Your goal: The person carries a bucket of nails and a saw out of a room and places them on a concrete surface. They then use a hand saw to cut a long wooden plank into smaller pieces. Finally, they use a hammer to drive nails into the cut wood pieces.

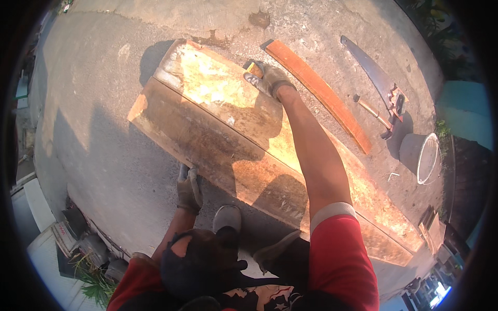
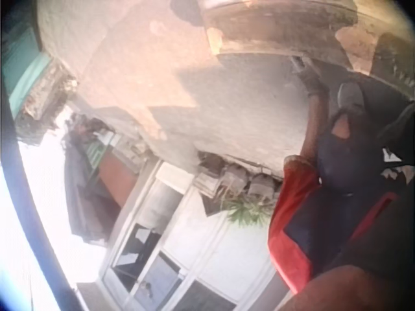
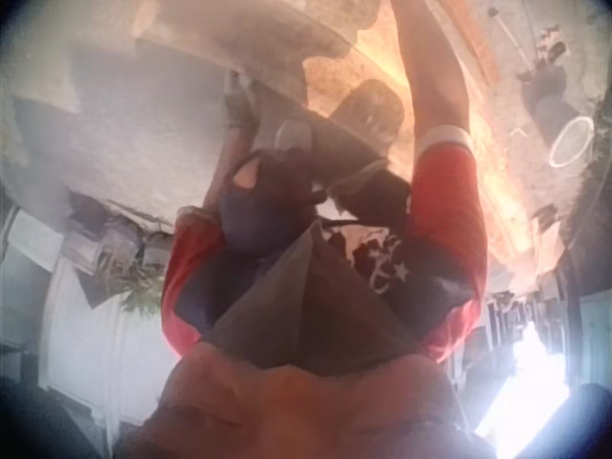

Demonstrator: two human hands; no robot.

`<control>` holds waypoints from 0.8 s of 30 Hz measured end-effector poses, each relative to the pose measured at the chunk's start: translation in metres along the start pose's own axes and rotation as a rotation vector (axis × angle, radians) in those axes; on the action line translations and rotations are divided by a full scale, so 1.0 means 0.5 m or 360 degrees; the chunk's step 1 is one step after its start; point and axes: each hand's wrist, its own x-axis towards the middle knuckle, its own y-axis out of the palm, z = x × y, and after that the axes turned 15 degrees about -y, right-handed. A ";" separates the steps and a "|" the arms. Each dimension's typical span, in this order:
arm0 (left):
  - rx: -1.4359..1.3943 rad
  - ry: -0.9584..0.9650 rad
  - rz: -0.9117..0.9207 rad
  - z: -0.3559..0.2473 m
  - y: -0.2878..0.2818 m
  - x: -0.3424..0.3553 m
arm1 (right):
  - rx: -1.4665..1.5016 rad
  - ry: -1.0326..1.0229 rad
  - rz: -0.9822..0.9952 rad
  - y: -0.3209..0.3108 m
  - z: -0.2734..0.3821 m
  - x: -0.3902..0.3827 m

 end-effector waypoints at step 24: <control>0.0368 0.0095 0.0064 -0.025 0.030 -0.013 | 0.0348 0.0021 -0.0154 0.040 -0.074 0.009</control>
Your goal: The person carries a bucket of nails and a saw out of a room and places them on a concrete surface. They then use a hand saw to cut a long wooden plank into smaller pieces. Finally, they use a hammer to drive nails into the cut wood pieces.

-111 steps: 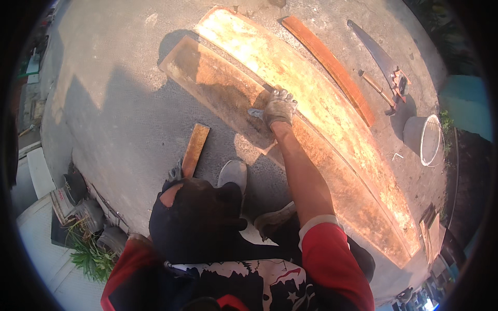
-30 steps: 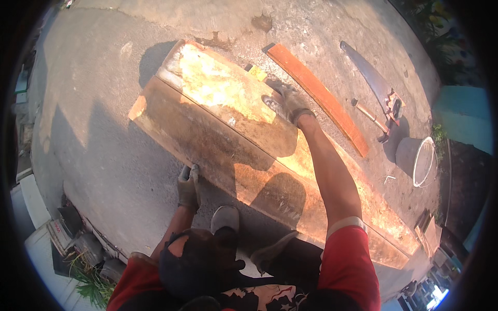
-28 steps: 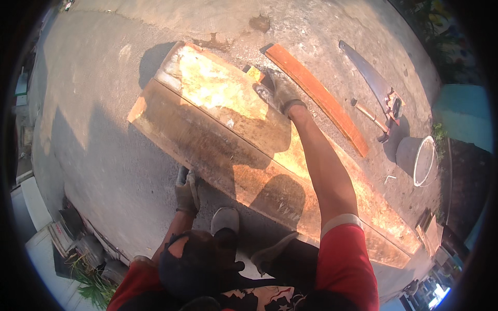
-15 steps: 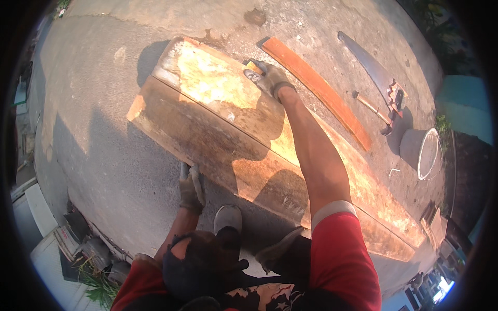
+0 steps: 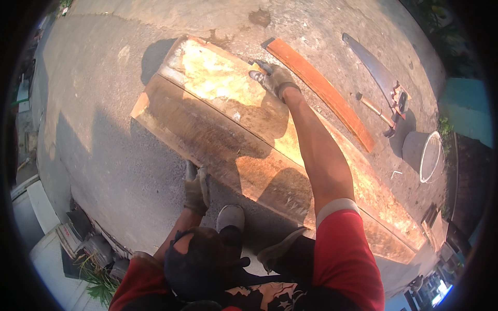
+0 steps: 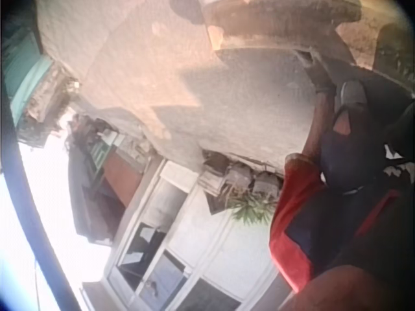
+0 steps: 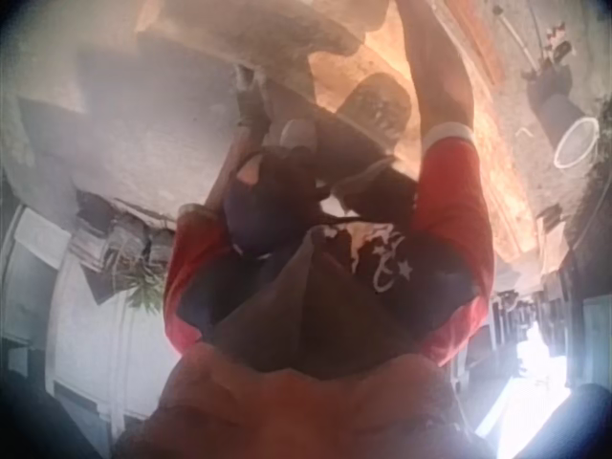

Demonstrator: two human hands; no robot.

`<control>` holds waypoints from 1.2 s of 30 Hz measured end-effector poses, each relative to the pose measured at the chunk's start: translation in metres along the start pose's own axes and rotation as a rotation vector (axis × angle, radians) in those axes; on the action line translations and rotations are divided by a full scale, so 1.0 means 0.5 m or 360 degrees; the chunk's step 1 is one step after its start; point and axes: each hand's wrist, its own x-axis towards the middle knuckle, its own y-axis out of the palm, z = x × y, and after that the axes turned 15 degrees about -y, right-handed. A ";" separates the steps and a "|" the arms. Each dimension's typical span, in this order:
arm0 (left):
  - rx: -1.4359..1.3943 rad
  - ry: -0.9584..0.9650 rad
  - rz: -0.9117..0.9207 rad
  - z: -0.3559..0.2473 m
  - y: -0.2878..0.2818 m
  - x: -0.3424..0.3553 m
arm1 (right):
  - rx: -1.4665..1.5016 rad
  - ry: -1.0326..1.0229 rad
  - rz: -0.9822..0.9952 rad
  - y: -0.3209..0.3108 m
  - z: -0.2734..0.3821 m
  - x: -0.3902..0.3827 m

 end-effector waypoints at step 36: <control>-0.0372 -0.0090 0.0051 -0.003 -0.007 -0.024 | -0.0541 -0.0107 -0.0110 0.011 0.081 -0.065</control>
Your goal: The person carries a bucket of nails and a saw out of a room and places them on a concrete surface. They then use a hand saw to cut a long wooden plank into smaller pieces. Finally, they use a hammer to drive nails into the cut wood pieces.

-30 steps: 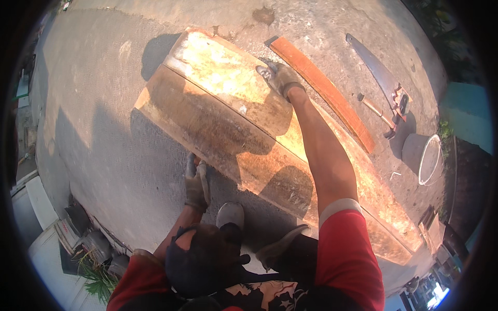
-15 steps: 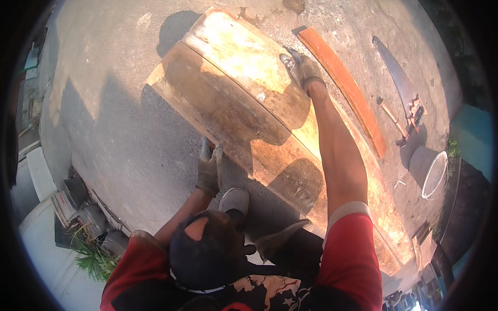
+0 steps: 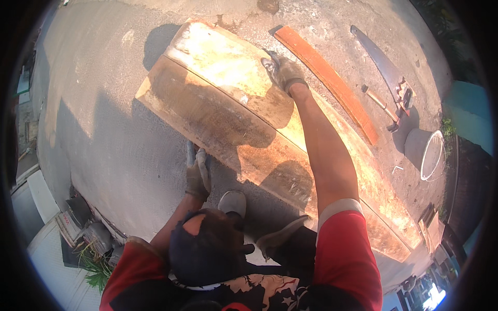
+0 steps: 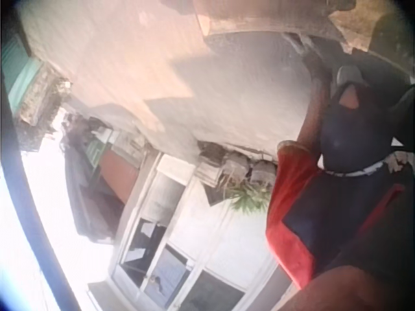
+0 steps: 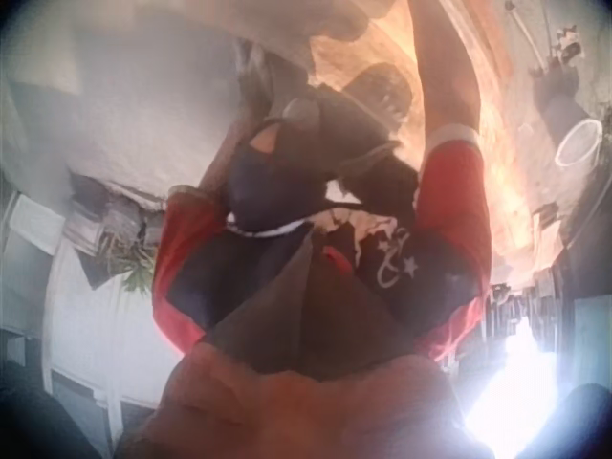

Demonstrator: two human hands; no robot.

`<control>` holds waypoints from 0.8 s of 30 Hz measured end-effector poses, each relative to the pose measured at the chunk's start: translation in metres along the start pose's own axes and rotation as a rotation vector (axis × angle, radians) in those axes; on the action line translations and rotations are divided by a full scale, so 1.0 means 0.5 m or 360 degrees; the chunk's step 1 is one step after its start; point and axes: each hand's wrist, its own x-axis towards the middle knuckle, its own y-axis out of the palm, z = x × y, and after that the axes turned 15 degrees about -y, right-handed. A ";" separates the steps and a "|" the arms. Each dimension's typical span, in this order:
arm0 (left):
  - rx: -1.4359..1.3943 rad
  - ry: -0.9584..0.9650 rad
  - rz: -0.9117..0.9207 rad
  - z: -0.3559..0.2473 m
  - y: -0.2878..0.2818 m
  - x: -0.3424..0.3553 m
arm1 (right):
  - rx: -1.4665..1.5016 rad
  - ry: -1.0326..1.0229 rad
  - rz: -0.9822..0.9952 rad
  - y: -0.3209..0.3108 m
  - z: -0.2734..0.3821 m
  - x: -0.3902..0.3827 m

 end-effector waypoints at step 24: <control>0.1367 0.0225 -0.0114 0.021 -0.183 0.095 | -0.0145 0.0028 -0.0238 -0.193 0.042 -0.183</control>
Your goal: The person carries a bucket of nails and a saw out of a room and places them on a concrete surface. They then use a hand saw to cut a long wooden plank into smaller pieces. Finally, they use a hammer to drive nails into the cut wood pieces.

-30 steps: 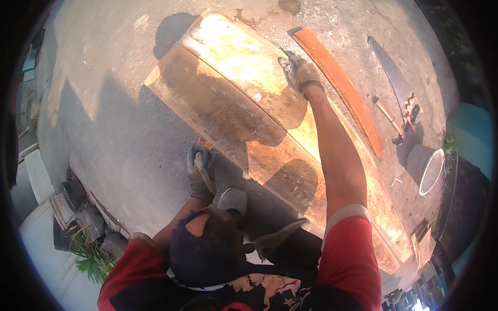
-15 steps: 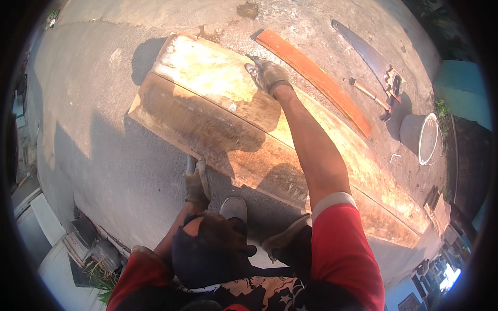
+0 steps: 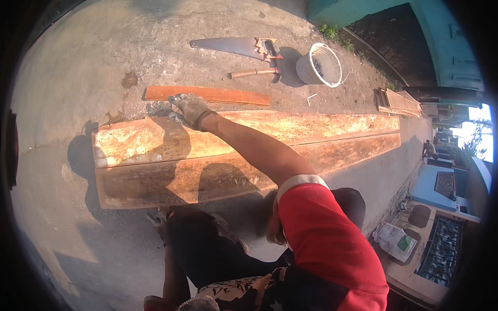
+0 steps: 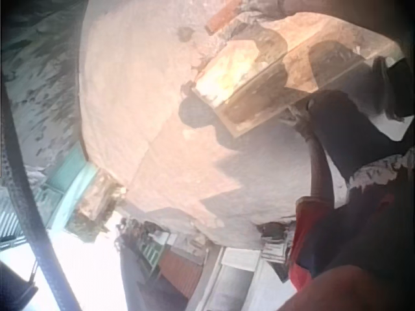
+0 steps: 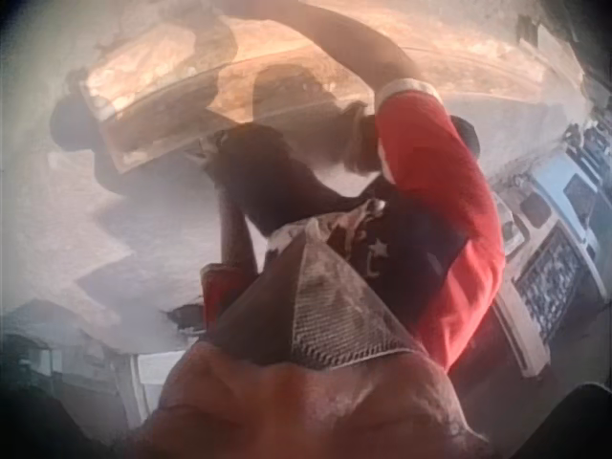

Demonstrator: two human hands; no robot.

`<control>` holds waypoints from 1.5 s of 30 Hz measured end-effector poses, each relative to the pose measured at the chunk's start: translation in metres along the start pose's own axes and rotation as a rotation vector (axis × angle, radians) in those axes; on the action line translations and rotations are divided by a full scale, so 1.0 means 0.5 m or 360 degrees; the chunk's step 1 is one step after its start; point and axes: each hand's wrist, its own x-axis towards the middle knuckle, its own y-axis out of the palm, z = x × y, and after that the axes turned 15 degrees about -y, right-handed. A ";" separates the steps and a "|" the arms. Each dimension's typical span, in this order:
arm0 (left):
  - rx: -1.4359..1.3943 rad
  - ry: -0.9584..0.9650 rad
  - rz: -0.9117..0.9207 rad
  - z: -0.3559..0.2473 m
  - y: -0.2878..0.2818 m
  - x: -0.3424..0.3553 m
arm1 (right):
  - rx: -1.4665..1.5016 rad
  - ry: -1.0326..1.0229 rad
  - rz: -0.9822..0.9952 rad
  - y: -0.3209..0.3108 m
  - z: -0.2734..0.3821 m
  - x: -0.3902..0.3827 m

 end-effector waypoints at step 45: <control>-0.0312 0.0274 0.1677 -1.131 0.982 -0.352 | 0.1709 0.0667 -0.1083 -0.646 -0.580 -0.539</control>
